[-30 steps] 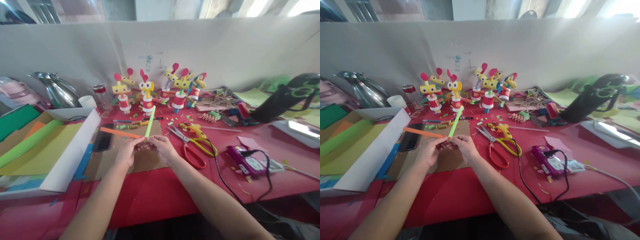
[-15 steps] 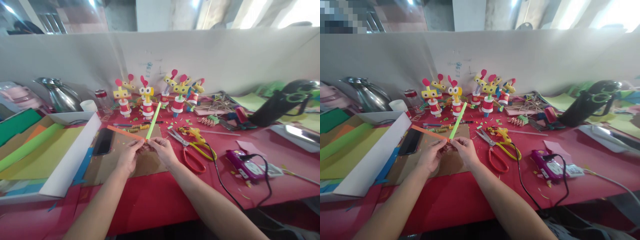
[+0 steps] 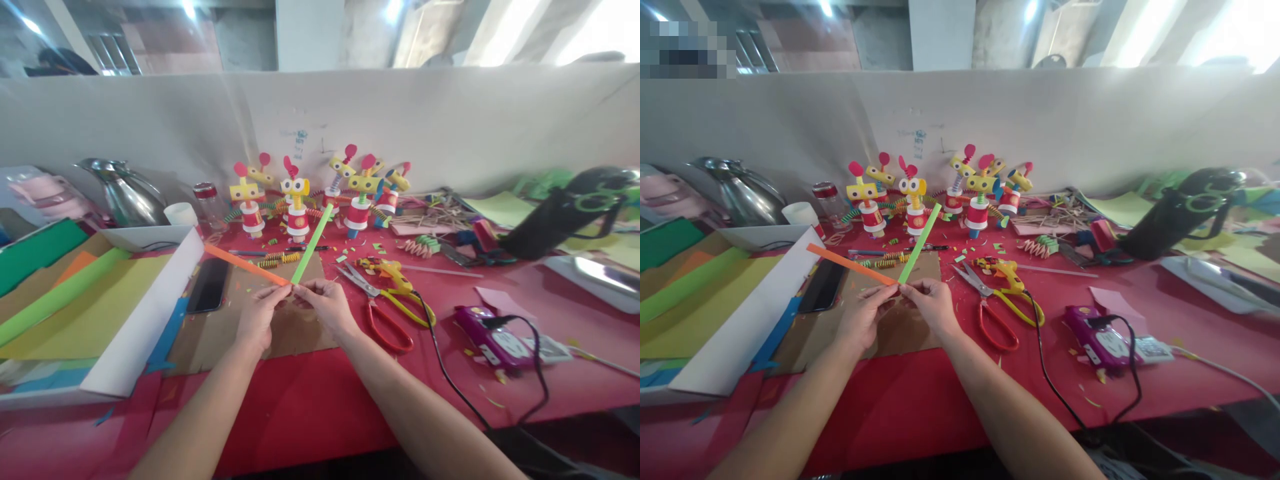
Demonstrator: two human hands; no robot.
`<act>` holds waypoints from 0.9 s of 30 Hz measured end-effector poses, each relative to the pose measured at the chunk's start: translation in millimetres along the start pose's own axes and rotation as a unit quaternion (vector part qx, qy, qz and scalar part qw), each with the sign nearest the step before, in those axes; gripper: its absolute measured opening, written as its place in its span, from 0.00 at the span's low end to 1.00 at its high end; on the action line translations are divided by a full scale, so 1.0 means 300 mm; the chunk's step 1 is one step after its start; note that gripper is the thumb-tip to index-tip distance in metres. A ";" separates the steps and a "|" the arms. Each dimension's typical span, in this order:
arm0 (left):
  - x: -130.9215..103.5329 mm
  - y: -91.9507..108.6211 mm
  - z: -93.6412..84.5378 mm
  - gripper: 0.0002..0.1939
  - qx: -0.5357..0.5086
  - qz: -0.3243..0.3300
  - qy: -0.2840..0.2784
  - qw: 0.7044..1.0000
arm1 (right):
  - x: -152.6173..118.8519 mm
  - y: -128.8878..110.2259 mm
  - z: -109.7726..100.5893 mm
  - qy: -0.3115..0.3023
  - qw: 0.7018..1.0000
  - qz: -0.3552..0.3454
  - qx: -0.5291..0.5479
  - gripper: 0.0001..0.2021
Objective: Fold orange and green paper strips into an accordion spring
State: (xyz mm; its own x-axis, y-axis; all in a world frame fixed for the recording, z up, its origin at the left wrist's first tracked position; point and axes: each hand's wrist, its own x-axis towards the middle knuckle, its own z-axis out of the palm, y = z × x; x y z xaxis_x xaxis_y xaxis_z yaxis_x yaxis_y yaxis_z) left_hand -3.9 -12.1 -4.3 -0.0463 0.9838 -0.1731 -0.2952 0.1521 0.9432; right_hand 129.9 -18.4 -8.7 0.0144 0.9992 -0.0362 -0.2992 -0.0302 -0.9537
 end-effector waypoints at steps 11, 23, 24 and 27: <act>-0.006 0.021 0.004 0.11 -0.039 -0.046 -0.027 0.998 | -0.009 0.000 0.014 -0.002 0.998 -0.016 0.068 0.11; 0.014 0.027 -0.010 0.10 -0.008 -0.061 -0.012 0.998 | -0.007 0.025 0.016 -0.031 0.999 -0.013 0.007 0.09; 0.015 0.027 -0.010 0.10 -0.008 -0.062 -0.010 0.998 | -0.006 0.028 0.015 -0.033 0.999 -0.023 -0.006 0.09; 0.020 0.023 -0.010 0.09 -0.009 -0.054 -0.003 0.998 | 0.001 0.050 0.008 -0.032 0.996 -0.062 -0.059 0.09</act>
State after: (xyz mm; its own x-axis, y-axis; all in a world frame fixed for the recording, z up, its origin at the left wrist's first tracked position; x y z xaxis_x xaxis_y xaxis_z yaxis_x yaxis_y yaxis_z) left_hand -9.3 -5.5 0.5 -0.0081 0.9620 -0.2729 -0.3149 0.2565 0.9138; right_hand 123.1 -18.7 -22.1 -0.0181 0.9949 0.0988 -0.1855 0.0938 -0.9782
